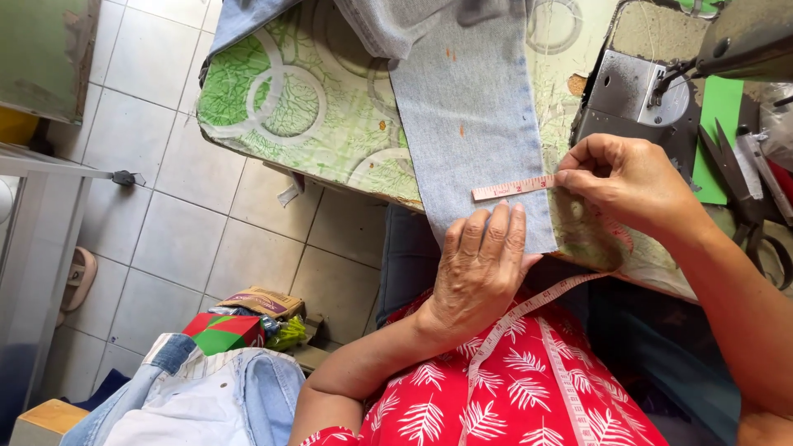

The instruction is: Cutting denim fabric with scissors and measuring the dimensions with a tape measure on a work table.

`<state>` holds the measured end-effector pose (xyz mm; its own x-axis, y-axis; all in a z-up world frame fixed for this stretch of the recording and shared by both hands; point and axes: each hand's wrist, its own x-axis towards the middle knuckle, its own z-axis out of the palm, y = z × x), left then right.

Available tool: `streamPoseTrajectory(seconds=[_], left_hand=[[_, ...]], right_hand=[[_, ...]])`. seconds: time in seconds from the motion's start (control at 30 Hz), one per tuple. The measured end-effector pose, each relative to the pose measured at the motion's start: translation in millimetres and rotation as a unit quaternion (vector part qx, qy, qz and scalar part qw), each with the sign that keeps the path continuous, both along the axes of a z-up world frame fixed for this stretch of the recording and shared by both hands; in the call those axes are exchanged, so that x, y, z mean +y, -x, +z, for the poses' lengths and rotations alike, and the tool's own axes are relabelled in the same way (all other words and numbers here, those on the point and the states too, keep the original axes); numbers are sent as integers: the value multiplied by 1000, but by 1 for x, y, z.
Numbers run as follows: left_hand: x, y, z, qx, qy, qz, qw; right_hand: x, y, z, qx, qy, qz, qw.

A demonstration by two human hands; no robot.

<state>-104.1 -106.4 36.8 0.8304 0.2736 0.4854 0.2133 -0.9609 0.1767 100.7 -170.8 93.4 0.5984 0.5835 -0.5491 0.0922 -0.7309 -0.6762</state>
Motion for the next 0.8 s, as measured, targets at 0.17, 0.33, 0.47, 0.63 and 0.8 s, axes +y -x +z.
streamPoseTrajectory(seconds=[0.17,0.33,0.47,0.63,0.8], left_hand=[[2,2,-1,40,-13,43,998],[3,0,-6,70,-31,60,995],[4,0,-5,73,-36,59,995],[1,0,-5,95,-76,80,989],[-6,-2,-11,107,-85,97,986]], right_hand=[[2,1,3,-18,21,-4,1000],[1,0,0,-26,22,3,999],[1,0,-1,-38,31,8,999],[-6,-12,-4,-180,48,91,978],[1,-7,3,-331,-72,175,924]])
